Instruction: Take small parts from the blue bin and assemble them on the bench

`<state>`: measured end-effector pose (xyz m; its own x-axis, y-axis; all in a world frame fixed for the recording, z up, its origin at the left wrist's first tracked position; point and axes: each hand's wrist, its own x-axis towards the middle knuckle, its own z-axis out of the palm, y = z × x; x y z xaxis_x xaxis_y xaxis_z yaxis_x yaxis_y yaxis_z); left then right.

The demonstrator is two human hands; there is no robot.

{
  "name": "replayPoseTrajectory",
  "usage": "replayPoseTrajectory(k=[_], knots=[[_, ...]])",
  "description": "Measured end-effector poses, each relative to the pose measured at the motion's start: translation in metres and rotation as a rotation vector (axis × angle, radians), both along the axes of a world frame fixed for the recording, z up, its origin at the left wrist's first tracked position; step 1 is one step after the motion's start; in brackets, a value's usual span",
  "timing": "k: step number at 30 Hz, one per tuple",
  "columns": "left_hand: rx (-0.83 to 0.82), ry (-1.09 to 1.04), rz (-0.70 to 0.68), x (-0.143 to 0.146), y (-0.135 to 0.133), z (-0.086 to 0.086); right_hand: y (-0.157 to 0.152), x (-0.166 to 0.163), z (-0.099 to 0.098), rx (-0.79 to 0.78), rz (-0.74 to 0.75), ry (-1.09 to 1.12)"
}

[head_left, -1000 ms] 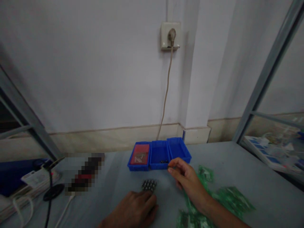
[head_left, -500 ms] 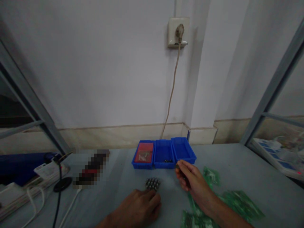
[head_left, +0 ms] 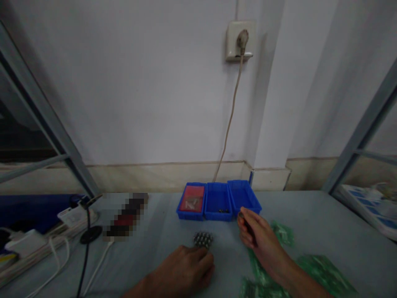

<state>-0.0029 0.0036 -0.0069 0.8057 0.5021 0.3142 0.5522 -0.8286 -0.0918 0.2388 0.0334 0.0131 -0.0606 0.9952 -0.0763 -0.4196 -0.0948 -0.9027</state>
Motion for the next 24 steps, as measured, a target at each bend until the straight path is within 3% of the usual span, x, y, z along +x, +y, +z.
replayPoseTrajectory(k=[17,24], knots=[[-0.011,0.043,0.005,-0.002,0.000,-0.005,0.000,0.005,-0.005,0.259,-0.025,-0.382],[0.017,0.029,-0.021,-0.005,0.005,-0.012,0.000,0.001,0.001,0.220,0.000,-0.322]])
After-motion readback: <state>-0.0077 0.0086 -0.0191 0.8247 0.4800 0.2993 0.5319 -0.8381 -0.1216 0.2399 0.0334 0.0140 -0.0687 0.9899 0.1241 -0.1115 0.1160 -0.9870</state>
